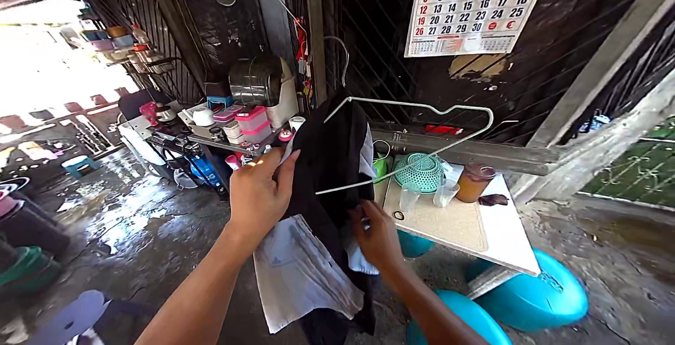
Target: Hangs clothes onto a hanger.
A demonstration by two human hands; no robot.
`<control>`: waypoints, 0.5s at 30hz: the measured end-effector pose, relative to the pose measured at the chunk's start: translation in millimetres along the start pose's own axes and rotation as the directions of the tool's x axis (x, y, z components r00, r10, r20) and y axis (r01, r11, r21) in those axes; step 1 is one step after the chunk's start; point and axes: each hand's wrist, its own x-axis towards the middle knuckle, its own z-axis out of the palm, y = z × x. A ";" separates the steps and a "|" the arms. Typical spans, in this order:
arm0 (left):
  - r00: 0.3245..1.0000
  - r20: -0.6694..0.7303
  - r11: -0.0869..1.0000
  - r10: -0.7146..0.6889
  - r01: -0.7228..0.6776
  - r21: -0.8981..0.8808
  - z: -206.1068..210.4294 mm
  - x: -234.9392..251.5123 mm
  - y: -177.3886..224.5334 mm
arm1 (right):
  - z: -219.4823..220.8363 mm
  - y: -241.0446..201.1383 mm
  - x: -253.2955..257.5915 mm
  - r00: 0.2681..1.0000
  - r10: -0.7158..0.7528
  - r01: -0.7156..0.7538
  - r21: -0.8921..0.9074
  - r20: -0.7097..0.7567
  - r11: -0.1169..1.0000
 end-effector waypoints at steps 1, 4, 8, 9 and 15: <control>1.000 0.009 1.000 0.018 -0.019 0.009 1.2 2.2 -3.8 | -14.9 9.4 6.8 0.998 0.056 -0.059 0.142 0.030 0.988; 0.994 0.085 0.997 0.068 -0.071 0.030 2.1 11.3 -23.4 | -69.5 31.2 28.2 0.929 0.345 -0.349 0.632 0.134 0.692; 0.982 0.105 0.987 0.157 -0.158 0.009 22.7 16.1 -40.7 | -119.0 27.2 49.4 0.792 0.610 -0.321 0.823 -0.038 0.468; 0.982 0.107 0.987 0.159 -0.159 -0.006 30.3 16.9 -43.7 | -124.7 28.2 52.6 0.784 0.612 -0.296 0.804 -0.104 0.516; 0.978 0.098 0.977 0.187 -0.174 -0.124 67.8 29.8 -74.2 | -162.4 44.3 64.1 0.950 0.219 -0.215 0.044 -0.222 0.976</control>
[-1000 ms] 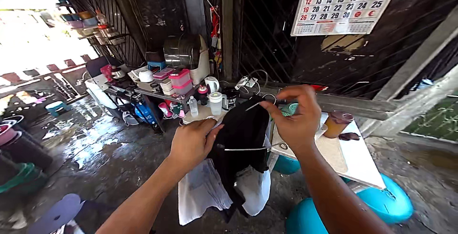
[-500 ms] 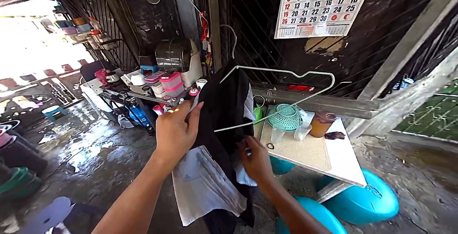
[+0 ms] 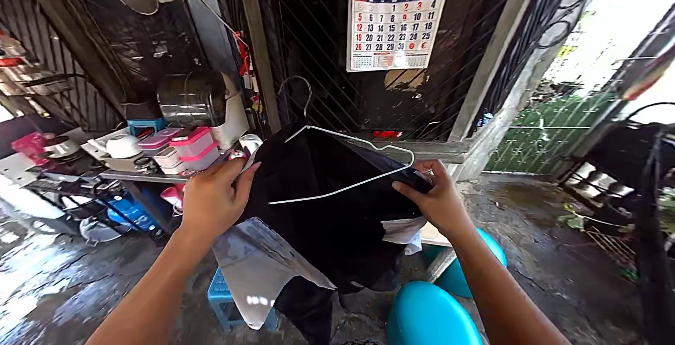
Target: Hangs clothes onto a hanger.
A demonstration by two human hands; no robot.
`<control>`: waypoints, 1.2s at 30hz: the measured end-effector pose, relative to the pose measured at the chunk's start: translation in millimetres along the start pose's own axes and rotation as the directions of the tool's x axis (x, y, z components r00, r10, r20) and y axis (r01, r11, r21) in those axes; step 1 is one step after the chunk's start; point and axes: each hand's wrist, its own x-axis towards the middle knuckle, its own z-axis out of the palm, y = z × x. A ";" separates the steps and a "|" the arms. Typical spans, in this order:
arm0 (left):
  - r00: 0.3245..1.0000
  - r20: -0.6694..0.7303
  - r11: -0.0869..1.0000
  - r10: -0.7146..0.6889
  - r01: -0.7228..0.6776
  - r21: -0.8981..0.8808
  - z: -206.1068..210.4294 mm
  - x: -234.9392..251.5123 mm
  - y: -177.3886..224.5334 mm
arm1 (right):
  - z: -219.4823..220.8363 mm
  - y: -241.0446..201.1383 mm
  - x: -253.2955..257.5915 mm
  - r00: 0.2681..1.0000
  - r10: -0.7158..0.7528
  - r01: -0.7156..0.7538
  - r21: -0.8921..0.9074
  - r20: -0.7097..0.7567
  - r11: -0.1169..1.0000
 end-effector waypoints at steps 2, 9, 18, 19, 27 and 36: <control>0.999 -0.014 0.997 0.046 -0.047 -0.053 7.0 5.0 -12.6 | -8.3 -1.6 11.1 0.999 -0.047 0.047 -0.022 -0.008 0.999; 0.962 -0.028 0.961 0.271 -0.272 -0.051 25.3 21.3 -55.2 | -42.7 -40.7 20.0 0.979 0.156 -0.191 0.317 0.134 0.929; 0.927 -0.008 0.927 0.374 -0.374 -0.022 57.7 32.0 -73.7 | -42.4 -81.9 -20.8 0.969 -0.221 0.184 -0.282 -0.107 0.942; 0.928 -0.014 0.927 0.373 -0.373 -0.024 61.5 33.1 -74.0 | -41.4 -83.7 -25.3 0.959 -0.253 0.195 -0.355 -0.126 0.914; 0.975 -0.095 0.971 0.199 -0.210 -0.117 82.4 36.6 -56.5 | -16.4 -94.1 -69.5 0.937 -0.299 0.204 -0.414 -0.179 0.887; 0.936 -0.299 0.915 0.185 -0.275 -0.295 98.1 52.2 -25.1 | -42.6 -136.2 -74.6 0.926 -0.376 0.270 -0.635 -0.035 0.724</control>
